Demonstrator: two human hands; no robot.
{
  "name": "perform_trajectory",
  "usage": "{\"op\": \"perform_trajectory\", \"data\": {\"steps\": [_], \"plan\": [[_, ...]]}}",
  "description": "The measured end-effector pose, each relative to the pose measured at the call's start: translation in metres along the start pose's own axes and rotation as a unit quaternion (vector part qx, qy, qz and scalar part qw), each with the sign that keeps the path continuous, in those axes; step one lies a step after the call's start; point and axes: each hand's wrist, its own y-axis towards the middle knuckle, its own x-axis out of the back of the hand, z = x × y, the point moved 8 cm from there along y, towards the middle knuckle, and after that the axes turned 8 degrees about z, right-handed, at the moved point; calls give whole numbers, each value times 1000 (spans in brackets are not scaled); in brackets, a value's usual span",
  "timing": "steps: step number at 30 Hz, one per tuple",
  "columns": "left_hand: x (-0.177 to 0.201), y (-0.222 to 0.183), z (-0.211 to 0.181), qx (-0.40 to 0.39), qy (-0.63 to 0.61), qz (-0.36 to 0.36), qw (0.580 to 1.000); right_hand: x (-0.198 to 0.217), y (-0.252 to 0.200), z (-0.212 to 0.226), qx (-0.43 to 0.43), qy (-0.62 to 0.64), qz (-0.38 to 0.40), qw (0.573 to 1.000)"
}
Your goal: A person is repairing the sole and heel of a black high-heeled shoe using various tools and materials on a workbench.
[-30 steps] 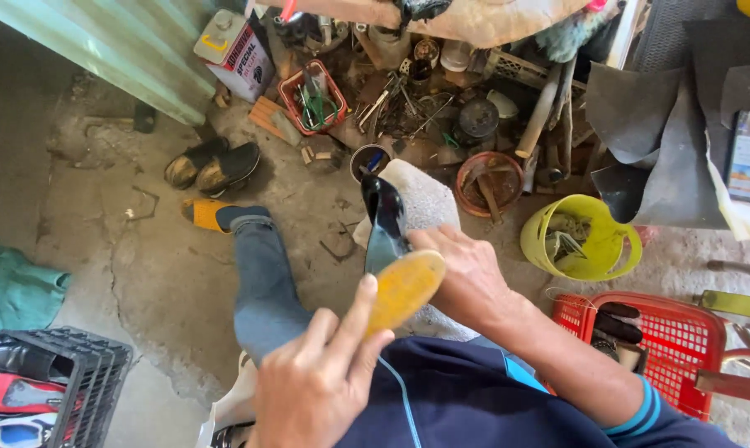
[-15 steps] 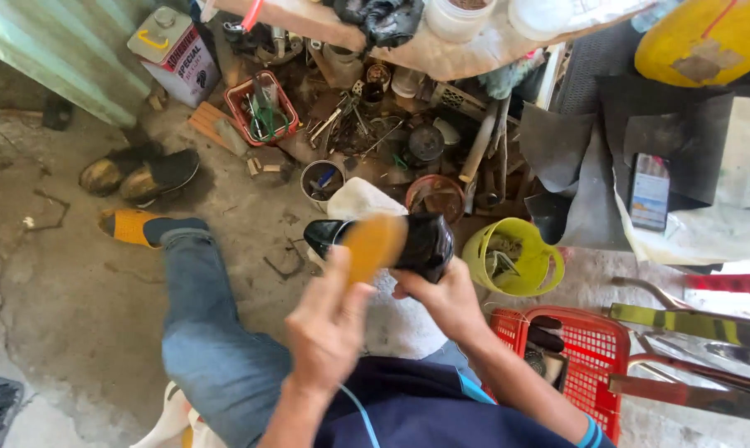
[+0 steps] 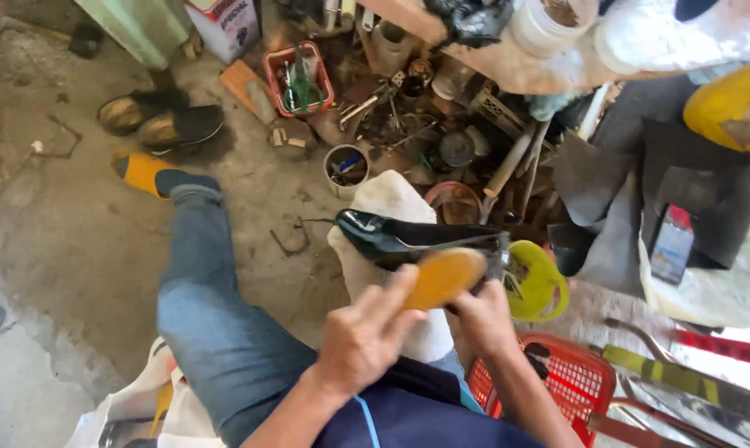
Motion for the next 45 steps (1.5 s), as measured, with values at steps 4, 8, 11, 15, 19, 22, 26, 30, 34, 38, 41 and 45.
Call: {"op": "perform_trajectory", "data": {"steps": [4,8,11,15,19,22,26,30,34,38,41,45], "plan": [[2,-29,56,66,-49,-42,996,0,2,-5,-46,97,-20,994],[9,-29,31,43,1,-66,997,-2,4,5,-9,78,-80,994],[9,-37,71,111,-39,-87,989,25,3,-13,29,104,-98,989],[16,-42,84,184,-117,-118,969,44,12,-30,124,166,-21,978],[8,-43,89,150,-57,-81,984,45,20,-16,164,136,65,975],[22,-42,109,202,-117,-102,967,28,10,14,203,-7,116,972],[16,-37,104,180,-62,-42,981,6,4,47,232,-230,131,936],[11,-21,83,170,-105,-60,978,2,-5,52,231,-238,105,937],[0,-23,106,155,-144,-59,976,26,-6,20,208,-221,98,948],[6,-17,93,172,-156,-5,973,12,-14,33,205,-336,103,913],[4,-17,116,239,-172,29,955,11,-20,27,214,-428,120,870],[12,-20,118,314,-228,85,918,-27,-35,58,319,-529,166,768]]}}
